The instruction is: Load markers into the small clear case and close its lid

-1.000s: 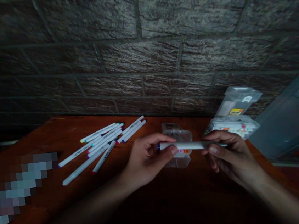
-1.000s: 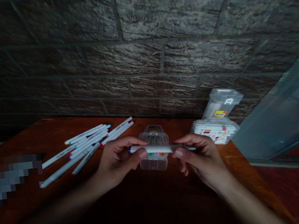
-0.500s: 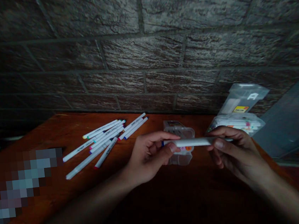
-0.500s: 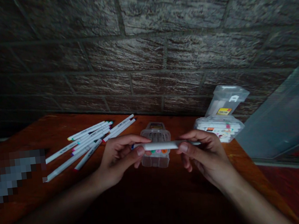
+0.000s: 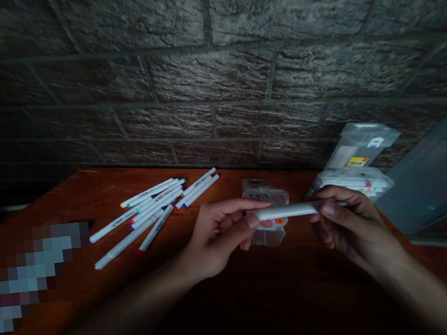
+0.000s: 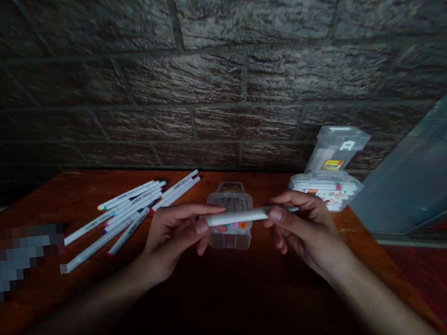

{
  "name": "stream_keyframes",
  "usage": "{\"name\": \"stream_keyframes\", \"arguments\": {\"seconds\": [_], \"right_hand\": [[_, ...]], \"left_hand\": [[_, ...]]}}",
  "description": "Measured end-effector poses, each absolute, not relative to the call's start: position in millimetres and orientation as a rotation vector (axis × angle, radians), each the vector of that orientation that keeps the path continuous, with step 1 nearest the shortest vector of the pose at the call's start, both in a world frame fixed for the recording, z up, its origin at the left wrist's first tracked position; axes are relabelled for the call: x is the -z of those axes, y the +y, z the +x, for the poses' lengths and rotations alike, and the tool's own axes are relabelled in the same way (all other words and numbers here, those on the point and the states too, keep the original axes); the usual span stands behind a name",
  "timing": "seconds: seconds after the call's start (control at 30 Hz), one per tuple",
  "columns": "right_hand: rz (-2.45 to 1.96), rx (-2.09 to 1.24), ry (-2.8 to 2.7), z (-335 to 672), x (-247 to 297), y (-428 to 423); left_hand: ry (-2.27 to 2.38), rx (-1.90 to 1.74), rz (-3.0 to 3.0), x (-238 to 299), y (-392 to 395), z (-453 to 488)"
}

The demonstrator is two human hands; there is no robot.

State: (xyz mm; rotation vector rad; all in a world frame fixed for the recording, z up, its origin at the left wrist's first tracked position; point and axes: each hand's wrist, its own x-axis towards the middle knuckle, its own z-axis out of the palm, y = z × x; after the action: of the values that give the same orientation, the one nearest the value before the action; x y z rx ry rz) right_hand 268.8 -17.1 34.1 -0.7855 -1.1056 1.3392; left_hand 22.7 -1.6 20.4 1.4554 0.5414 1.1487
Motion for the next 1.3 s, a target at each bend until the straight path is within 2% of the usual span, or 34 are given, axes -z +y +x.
{"name": "stream_keyframes", "arguments": {"seconds": [1.3], "right_hand": [[-0.832,-1.396,-1.041,272.2,-37.7,-17.7]], "left_hand": [[0.466,-1.145,1.44,-16.3,-1.6,21.4]]}}
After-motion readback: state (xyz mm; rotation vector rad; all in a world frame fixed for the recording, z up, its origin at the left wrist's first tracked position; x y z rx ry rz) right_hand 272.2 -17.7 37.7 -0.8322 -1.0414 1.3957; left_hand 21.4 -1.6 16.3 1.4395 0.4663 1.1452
